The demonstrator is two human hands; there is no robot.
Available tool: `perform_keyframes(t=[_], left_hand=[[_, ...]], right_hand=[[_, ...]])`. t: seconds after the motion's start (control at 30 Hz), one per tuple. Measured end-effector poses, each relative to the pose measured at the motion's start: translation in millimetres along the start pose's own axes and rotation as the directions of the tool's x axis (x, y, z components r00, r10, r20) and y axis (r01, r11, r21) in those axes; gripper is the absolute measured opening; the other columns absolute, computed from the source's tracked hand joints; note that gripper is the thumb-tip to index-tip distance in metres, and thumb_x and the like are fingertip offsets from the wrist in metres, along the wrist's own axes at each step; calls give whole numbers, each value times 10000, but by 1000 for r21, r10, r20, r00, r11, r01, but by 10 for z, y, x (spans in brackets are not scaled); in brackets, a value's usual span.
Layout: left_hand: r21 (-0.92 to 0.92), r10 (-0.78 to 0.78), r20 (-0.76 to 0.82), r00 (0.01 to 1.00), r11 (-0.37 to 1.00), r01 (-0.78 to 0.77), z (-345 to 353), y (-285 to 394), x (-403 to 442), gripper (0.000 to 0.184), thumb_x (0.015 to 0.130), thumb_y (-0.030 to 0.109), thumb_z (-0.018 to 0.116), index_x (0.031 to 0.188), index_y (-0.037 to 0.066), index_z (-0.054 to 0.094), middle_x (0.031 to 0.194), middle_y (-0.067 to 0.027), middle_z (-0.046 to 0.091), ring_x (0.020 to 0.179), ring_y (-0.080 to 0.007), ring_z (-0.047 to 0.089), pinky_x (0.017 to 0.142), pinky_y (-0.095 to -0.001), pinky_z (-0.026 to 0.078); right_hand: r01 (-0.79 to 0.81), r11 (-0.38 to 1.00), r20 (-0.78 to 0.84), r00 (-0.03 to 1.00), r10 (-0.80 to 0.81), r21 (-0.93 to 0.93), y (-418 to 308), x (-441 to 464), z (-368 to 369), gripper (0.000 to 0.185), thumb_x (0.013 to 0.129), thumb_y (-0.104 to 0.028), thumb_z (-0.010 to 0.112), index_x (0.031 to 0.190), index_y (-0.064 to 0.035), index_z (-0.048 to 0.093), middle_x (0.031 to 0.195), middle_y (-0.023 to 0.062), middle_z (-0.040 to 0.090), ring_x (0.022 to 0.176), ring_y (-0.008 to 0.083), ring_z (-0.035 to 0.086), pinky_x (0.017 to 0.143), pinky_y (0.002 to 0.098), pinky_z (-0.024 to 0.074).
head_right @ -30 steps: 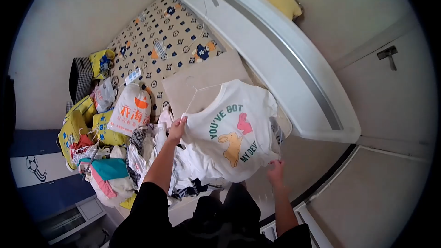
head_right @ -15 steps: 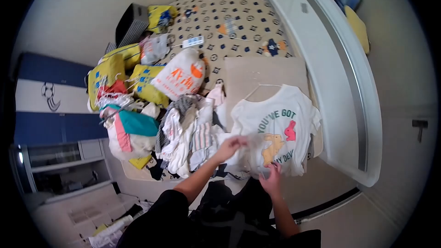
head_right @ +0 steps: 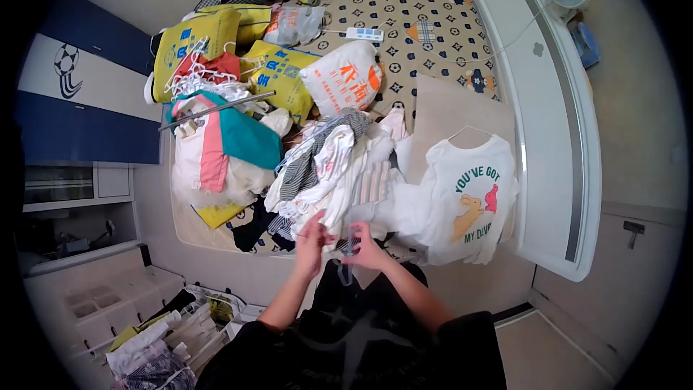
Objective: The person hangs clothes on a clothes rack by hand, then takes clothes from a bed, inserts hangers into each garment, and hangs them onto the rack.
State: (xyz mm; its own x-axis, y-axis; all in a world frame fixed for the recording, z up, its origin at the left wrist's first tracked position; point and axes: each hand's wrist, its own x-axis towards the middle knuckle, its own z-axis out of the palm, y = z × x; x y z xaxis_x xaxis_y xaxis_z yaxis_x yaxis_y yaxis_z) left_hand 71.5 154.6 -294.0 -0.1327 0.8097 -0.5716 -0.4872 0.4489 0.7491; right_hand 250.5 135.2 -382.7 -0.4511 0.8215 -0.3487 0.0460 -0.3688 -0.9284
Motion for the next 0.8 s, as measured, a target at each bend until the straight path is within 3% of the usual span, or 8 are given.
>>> perform_keyframes(t=[0.1,0.2,0.27,0.37,0.47,0.57,0.63,0.8], left_hand=[[-36,-10,-185,983,999,4,-687,352,10,369,1048,285,502,1286,28,619,678,64,409,577,-52,396,543,-230,405],[40,-30,-286,958,998,43,-1200,656,-67,327,1034,281,528,1198,36,672,595,91,348,480,-28,298,429,-225,225],[34,-39,-263,964,998,50,-1470,734,-112,308,1026,275,547,1189,49,679,577,97,332,459,-22,269,415,-231,179],[-33,-76,-275,959,997,69,-1637,704,-178,191,1009,275,580,887,131,606,595,92,347,462,-33,271,415,-233,177],[-31,-72,-212,975,997,67,-1644,659,-213,275,1008,287,585,808,167,438,620,74,374,477,-42,291,427,-234,189],[38,-8,-156,988,999,14,-1487,649,-224,242,1015,281,574,848,164,444,646,55,392,489,-49,296,435,-228,203],[46,68,-65,996,997,-65,-1363,642,-170,215,1022,279,555,882,156,446,700,30,435,512,-57,316,436,-229,225],[102,55,28,998,993,-58,-736,940,-155,219,1031,340,519,1017,147,418,1020,-71,651,668,-101,585,475,-194,344]], right_hand=[[-201,978,-148,967,208,56,512,429,272,734,838,-291,810,1363,-16,377,1178,134,596,952,213,619,795,326,520],[-288,929,-405,897,177,-232,807,693,501,656,895,-334,749,1353,-1,416,984,100,657,842,192,630,776,325,520],[-328,928,-457,862,218,-176,676,860,617,507,883,-337,745,1174,36,563,988,131,659,843,215,626,741,355,510],[-358,901,-513,837,193,-244,1030,1136,634,350,858,-276,713,856,60,616,895,198,622,802,301,602,716,413,473],[-185,943,-603,798,-20,-276,353,1189,708,284,865,-204,643,796,62,572,846,201,586,776,305,569,711,411,449],[-84,994,-542,834,109,69,-317,1036,588,279,857,-98,577,1087,52,630,1113,120,623,986,195,586,849,328,462],[-20,978,-500,857,122,206,-710,882,428,497,839,-14,529,1329,63,551,1287,96,603,1129,180,582,985,300,445],[294,907,-369,913,-174,301,-1764,316,244,639,804,-65,551,1427,36,451,1397,158,510,1292,226,473,1115,341,332]])
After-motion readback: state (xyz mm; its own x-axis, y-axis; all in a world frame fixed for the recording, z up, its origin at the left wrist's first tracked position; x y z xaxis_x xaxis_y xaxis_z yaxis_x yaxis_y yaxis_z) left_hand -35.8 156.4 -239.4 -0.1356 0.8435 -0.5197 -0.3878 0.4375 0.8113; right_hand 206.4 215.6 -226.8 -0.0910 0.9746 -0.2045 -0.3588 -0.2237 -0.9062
